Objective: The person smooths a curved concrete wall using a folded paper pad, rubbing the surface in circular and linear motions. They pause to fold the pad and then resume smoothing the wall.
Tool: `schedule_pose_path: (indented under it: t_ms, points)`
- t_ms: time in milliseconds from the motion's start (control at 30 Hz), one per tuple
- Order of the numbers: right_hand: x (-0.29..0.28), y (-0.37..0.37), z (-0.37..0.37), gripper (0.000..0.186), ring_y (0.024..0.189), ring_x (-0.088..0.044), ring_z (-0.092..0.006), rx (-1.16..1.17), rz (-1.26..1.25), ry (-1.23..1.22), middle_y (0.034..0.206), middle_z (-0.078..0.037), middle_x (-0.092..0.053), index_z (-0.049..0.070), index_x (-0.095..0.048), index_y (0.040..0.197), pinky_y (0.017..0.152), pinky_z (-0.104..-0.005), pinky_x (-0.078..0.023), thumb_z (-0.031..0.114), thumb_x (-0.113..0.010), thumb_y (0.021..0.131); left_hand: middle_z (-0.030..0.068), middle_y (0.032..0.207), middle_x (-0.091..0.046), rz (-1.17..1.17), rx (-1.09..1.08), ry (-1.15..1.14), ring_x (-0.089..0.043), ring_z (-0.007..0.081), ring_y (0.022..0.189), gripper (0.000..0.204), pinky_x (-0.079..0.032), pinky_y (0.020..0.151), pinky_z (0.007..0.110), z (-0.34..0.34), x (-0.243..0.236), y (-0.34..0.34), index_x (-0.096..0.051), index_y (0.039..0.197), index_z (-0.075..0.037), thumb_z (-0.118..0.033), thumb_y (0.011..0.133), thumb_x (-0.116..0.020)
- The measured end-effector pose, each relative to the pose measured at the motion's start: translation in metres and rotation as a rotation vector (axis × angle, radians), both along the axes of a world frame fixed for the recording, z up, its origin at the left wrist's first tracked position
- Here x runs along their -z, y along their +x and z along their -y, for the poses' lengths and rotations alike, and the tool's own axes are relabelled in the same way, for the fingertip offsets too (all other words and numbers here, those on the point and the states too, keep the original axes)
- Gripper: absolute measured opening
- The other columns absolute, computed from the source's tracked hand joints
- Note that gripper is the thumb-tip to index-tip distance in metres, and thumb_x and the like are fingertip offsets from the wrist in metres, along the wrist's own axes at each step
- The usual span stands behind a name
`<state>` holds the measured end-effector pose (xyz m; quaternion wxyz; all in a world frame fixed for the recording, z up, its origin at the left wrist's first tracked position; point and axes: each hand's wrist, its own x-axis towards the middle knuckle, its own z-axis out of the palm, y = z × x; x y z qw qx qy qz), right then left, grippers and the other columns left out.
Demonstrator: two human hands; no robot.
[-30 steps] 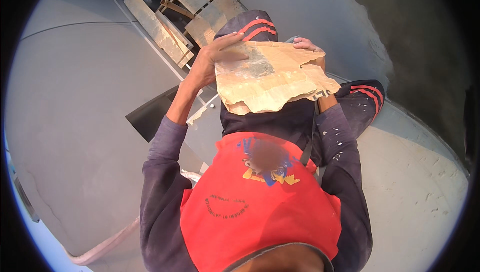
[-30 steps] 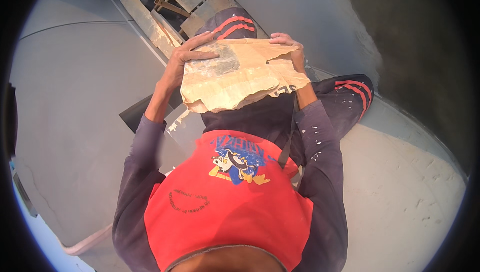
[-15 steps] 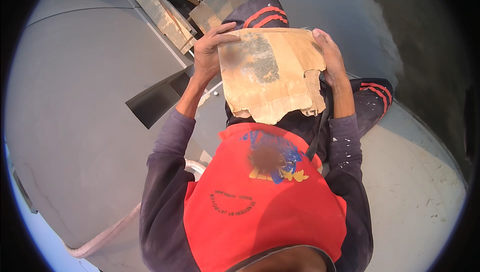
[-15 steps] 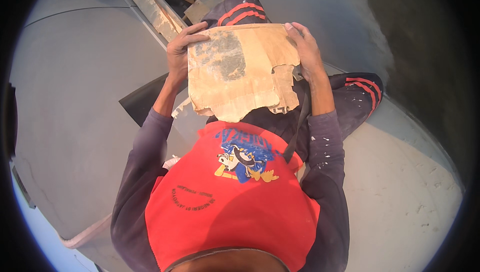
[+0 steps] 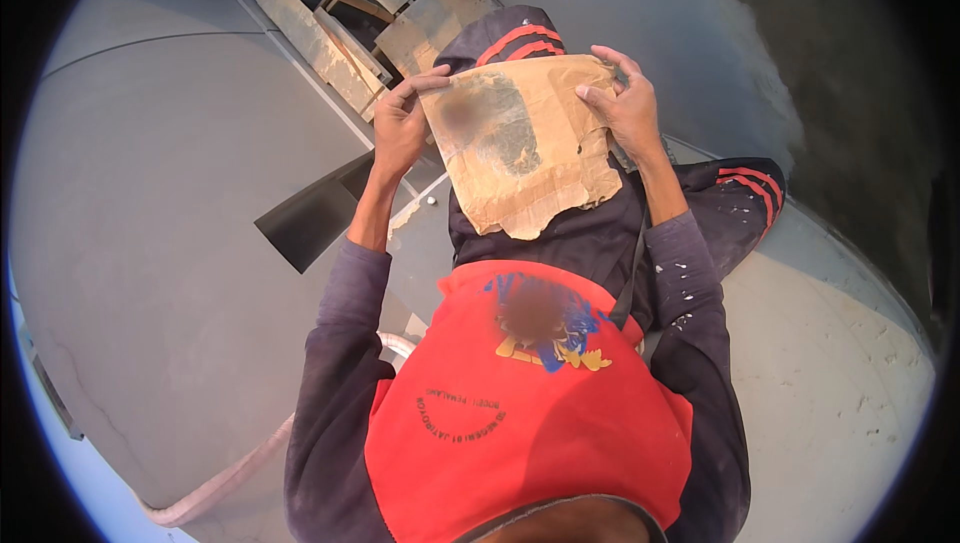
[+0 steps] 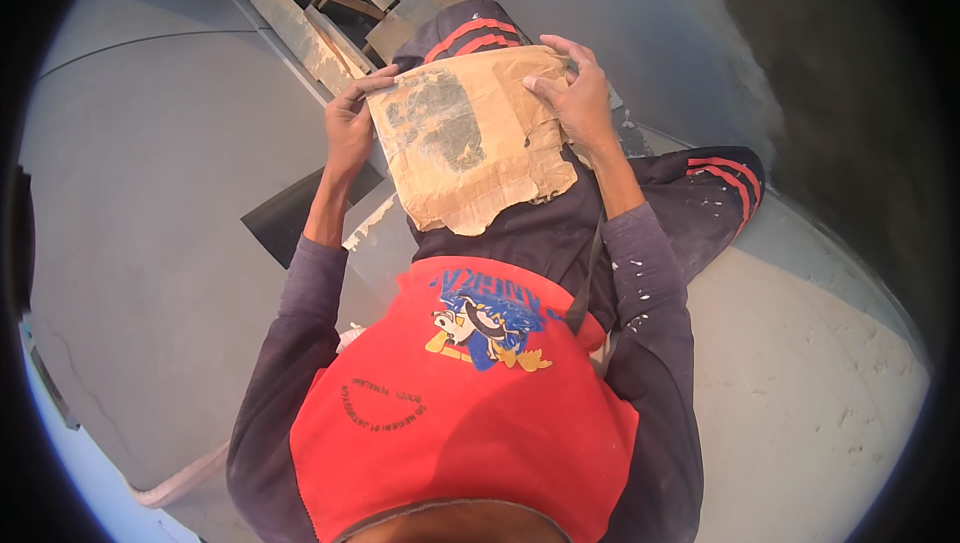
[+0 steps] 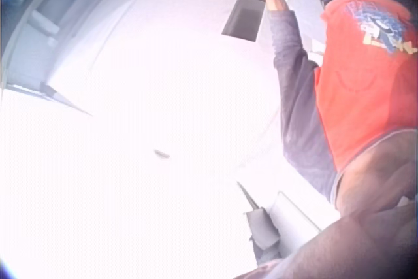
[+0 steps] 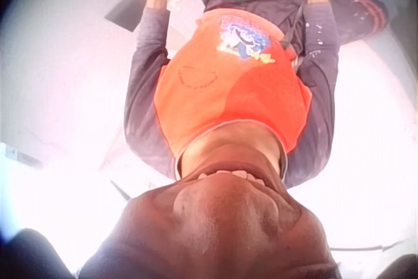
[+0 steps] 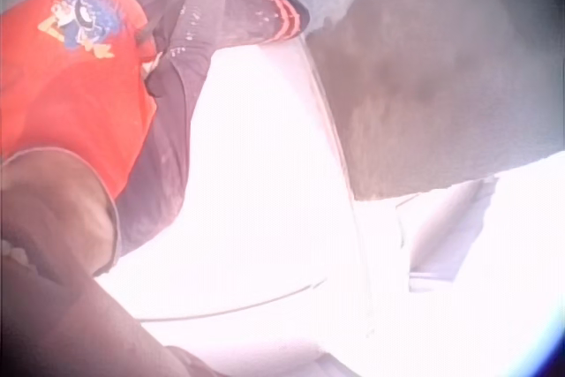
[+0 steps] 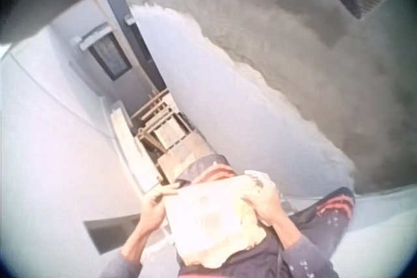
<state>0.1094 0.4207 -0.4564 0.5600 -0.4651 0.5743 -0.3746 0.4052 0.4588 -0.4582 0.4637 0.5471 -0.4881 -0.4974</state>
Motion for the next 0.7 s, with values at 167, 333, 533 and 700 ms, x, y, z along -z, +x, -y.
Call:
schedule_pose_path:
  t_ms: [167,333,533,700]
  points:
    - [0.015,0.000,-0.017,0.053,0.115,-0.055,-0.0228,-0.023,-0.038,-0.026,0.135,-0.012,-0.041,0.002,-0.055,0.126,0.096,-0.0312,-0.049,0.001,-0.073,0.076,0.0167,0.121,-0.061,-0.676,-0.074,0.537,-0.064,0.0153,0.098,0.052,-0.053,0.081,0.028,-0.012,-0.039,-0.004,-0.043,0.135,0.001,-0.020,0.092,-0.063]
    - [-0.017,0.006,-0.016,0.050,0.122,-0.047,-0.0373,-0.160,-0.805,-0.201,0.134,-0.021,-0.044,0.011,-0.061,0.122,0.103,-0.0431,-0.039,0.015,-0.074,0.074,0.0110,0.113,-0.064,-0.036,0.067,0.370,-0.063,0.0148,0.095,0.044,-0.050,0.084,0.029,-0.005,-0.052,-0.026,-0.052,0.125,0.003,-0.011,0.086,-0.067]
    - [-0.146,0.016,-0.040,0.075,0.125,-0.046,-0.0368,0.210,0.198,-0.188,0.141,-0.026,-0.034,-0.004,-0.036,0.140,0.104,-0.0477,-0.037,0.041,-0.066,0.089,0.0118,0.112,-0.067,0.191,-0.025,-0.247,-0.066,0.0201,0.098,0.035,-0.050,0.088,0.031,0.013,-0.150,-0.080,-0.064,0.115,-0.003,0.003,0.081,-0.060]
    - [-0.162,-0.004,-0.019,0.077,0.125,-0.047,-0.0301,0.203,1.267,-0.058,0.137,-0.023,-0.041,-0.004,-0.022,0.144,0.107,-0.0428,-0.035,0.046,-0.055,0.094,-0.0043,0.121,-0.066,0.673,0.499,-0.898,-0.056,0.0197,0.122,0.054,-0.032,0.113,0.049,0.020,-0.153,-0.122,-0.070,0.110,-0.026,0.003,0.064,-0.067]
